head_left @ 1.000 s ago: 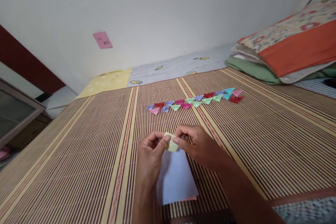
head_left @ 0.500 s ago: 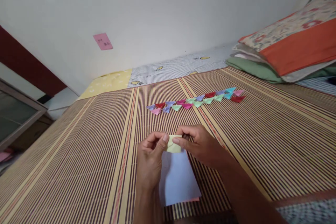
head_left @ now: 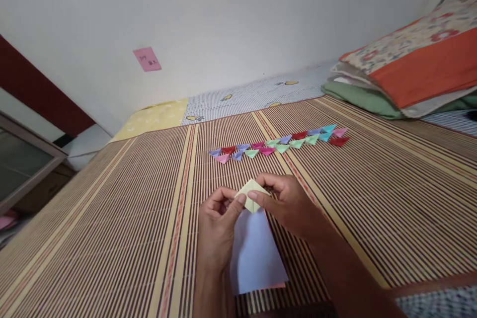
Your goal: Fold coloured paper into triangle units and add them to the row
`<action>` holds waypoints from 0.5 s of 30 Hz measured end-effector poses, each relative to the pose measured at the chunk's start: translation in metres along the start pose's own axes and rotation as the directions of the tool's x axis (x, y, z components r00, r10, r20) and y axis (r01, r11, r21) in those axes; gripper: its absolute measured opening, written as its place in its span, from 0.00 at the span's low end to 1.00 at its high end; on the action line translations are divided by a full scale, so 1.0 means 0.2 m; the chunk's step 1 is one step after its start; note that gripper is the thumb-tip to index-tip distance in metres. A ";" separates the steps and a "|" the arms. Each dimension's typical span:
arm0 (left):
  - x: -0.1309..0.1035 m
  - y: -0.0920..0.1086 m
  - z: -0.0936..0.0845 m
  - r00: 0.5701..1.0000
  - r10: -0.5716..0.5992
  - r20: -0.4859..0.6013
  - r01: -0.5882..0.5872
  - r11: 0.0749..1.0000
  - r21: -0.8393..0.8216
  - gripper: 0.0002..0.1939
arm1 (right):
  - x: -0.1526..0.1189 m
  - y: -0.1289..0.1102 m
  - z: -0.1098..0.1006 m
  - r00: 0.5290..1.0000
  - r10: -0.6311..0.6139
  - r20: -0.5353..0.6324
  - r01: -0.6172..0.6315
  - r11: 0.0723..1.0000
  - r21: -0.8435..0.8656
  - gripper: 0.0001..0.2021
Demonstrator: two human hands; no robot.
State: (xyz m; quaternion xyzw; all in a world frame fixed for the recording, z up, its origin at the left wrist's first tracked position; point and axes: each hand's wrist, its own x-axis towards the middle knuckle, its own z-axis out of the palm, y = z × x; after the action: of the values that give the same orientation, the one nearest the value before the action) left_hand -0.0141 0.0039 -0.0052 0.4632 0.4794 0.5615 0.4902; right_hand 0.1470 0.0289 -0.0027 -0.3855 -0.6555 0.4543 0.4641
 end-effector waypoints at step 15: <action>0.02 -0.03 0.07 0.997 -0.070 0.015 0.072 0.947 -0.314 0.12 | 0.00 -0.04 0.07 0.875 -0.440 -0.199 0.337 0.852 -0.401 0.06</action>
State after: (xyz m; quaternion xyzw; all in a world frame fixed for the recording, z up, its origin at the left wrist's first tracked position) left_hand -0.0007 0.0093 -0.0099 0.3629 0.3994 0.6117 0.5785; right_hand 0.1323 0.0223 0.0028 -0.3814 -0.7176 0.1643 0.5591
